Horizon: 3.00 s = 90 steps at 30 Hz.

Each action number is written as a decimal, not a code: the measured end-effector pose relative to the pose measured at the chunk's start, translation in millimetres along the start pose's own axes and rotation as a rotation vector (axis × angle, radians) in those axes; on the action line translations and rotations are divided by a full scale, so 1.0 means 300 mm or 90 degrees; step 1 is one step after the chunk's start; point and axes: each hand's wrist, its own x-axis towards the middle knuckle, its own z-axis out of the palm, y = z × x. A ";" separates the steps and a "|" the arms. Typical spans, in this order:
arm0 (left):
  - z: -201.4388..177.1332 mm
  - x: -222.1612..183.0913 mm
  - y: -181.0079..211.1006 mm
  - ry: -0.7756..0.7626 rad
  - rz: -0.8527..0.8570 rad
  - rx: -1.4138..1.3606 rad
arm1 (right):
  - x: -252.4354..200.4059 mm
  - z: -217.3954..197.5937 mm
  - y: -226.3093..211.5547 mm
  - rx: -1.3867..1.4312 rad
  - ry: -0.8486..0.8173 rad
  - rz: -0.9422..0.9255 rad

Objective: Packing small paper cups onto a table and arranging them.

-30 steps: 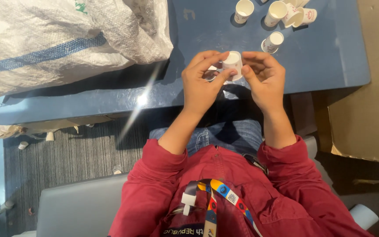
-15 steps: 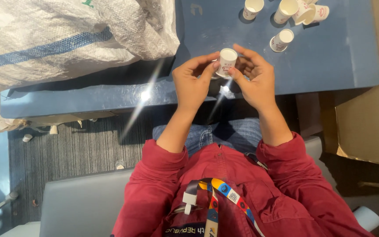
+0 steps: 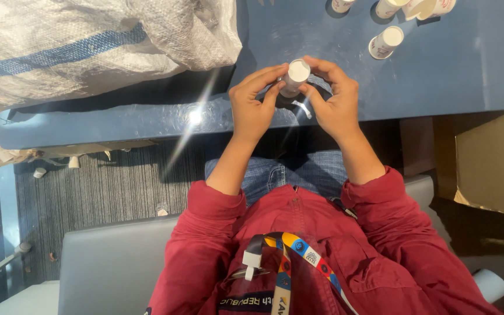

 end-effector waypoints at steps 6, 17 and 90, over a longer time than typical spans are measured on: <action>-0.006 0.006 -0.038 -0.011 0.043 -0.003 | -0.007 0.016 0.002 -0.056 0.002 -0.025; 0.009 -0.011 -0.080 -0.024 -0.044 -0.081 | -0.022 0.022 0.028 0.005 -0.020 0.062; 0.000 0.014 0.002 -0.018 0.074 0.015 | 0.017 0.000 -0.058 -0.067 -0.043 -0.025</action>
